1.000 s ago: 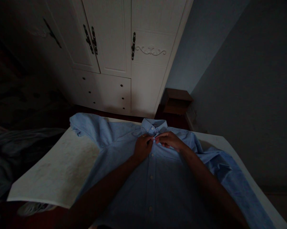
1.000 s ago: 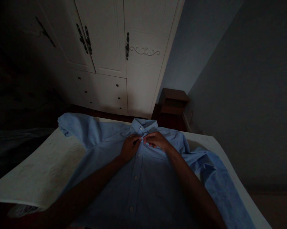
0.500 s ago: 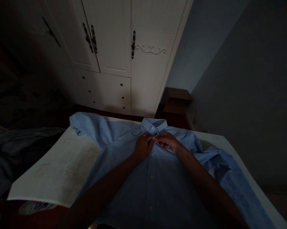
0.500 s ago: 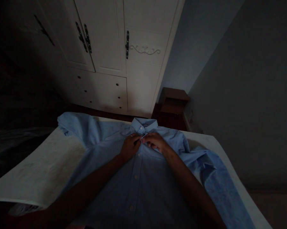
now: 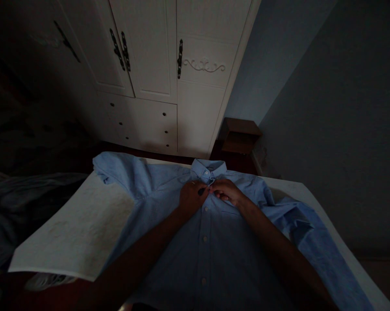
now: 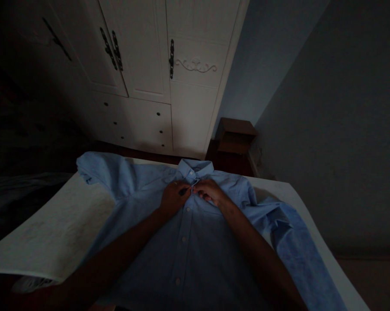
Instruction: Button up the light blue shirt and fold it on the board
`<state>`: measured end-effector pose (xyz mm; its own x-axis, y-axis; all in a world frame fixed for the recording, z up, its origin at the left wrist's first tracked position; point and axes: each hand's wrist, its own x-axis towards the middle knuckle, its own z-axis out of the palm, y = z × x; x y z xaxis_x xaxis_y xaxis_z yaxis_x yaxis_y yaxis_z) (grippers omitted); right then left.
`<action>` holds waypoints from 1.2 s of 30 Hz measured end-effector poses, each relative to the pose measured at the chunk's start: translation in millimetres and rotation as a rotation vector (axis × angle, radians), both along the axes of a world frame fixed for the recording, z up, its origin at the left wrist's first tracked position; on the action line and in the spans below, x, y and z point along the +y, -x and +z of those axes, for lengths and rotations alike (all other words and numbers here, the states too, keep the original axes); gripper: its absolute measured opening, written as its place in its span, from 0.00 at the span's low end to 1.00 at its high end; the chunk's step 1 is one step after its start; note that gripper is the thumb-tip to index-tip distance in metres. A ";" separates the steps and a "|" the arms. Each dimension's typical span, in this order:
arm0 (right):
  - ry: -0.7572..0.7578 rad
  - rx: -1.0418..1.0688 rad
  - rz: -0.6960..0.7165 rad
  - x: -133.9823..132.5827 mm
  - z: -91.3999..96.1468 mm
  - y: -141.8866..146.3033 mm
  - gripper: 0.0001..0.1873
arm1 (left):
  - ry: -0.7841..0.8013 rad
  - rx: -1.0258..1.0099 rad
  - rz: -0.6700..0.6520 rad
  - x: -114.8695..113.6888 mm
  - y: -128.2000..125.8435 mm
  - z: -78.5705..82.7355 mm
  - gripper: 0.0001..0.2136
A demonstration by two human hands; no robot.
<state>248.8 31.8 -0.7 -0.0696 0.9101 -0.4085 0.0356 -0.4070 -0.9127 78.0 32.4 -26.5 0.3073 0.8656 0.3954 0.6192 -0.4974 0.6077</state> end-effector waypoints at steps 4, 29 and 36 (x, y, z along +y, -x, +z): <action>-0.018 -0.009 -0.010 -0.3 -1.2 1.2 0.10 | 0.082 -0.038 0.053 0.7 -0.1 1.8 0.03; -0.002 -0.015 0.039 0.2 -3.1 -2.4 0.11 | 0.238 -0.125 0.122 5.0 -0.6 1.4 0.05; -0.023 -0.016 0.031 0.2 -5.2 -2.5 0.13 | 0.166 0.010 0.035 7.4 2.6 0.2 0.05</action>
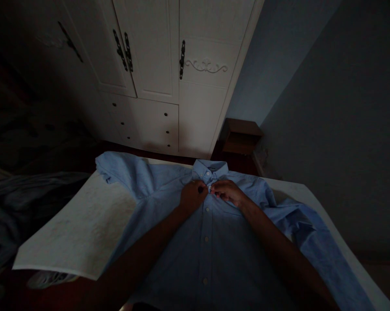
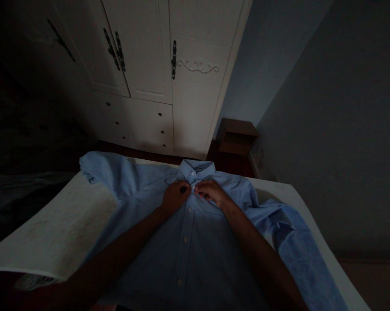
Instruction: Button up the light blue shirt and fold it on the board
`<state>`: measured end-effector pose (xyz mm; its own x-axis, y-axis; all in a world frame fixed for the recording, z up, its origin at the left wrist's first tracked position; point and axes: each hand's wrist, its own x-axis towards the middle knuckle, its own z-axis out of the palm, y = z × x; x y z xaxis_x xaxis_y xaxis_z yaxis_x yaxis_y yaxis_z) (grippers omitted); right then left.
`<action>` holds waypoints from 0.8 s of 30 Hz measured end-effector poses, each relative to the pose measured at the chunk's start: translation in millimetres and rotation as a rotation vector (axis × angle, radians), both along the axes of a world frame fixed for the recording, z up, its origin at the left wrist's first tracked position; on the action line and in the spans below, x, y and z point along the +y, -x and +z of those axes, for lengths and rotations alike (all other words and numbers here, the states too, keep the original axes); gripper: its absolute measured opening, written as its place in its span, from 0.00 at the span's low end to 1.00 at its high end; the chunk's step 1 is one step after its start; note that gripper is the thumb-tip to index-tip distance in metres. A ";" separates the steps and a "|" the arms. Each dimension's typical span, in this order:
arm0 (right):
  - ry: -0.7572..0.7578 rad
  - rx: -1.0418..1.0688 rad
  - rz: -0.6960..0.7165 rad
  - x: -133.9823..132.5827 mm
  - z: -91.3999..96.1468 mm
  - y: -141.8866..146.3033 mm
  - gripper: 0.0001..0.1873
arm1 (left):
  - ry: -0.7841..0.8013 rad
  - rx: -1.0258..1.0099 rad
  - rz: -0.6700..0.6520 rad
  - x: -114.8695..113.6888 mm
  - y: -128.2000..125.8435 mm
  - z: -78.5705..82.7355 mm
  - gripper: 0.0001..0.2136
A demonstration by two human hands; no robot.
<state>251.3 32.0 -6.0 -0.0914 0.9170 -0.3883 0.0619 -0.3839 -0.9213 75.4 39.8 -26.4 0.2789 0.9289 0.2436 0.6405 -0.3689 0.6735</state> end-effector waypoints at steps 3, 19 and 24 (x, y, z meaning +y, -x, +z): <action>-0.047 -0.061 -0.017 -1.5 -0.5 4.3 0.13 | 0.014 0.019 -0.036 1.7 1.6 0.1 0.06; -0.577 -0.588 -0.007 2.5 -23.5 -9.0 0.12 | -0.321 0.251 -0.105 6.6 13.1 0.6 0.14; -0.766 -0.962 0.037 -9.0 -30.3 -26.6 0.17 | -0.302 0.306 -0.083 9.3 16.4 -2.4 0.14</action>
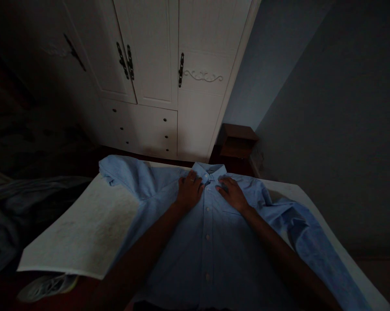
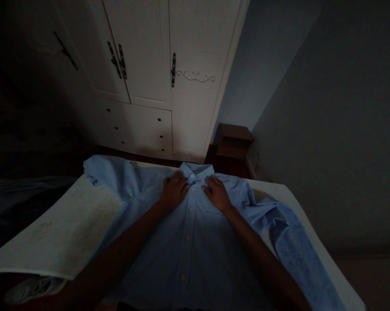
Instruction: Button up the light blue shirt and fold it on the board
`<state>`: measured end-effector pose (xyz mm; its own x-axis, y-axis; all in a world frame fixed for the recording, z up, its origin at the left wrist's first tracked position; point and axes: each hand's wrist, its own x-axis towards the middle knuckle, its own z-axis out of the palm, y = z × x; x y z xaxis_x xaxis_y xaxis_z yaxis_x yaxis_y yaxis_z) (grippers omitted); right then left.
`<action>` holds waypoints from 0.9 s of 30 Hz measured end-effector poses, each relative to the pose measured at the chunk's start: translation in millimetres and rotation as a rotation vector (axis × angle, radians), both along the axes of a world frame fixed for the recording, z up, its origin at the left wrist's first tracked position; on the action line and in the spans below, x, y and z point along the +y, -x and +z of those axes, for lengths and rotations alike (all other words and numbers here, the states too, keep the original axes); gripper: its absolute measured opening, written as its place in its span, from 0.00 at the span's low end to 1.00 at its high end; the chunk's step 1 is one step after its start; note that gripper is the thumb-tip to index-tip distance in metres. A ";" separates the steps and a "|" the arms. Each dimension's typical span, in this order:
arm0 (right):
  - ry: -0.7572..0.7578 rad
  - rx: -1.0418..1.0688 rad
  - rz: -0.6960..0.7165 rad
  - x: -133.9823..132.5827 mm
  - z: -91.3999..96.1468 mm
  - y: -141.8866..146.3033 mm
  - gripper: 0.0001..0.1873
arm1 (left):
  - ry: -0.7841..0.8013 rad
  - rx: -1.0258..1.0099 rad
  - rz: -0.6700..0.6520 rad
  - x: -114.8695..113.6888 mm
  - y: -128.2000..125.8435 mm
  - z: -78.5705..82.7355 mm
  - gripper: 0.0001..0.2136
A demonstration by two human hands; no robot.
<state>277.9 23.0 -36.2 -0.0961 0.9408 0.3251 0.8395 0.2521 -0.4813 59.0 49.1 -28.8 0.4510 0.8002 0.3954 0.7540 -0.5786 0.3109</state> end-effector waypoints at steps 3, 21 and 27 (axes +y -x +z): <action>0.022 -0.170 -0.085 -21.5 -7.1 -5.7 0.28 | 0.042 -0.010 -0.031 5.6 2.3 -4.7 0.18; 0.221 -0.481 -0.698 -141.9 27.0 -164.5 0.28 | 0.030 -0.055 0.178 44.5 71.5 16.1 0.18; 0.286 -0.347 -0.585 -143.4 39.1 -196.9 0.13 | 0.120 0.205 0.292 50.4 175.8 46.3 0.18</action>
<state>474.7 -120.4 2.8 0.3951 0.9130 0.1015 0.9139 -0.3795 -0.1438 -116.8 99.5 17.6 0.2573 0.9418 0.2163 0.9354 -0.2989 0.1888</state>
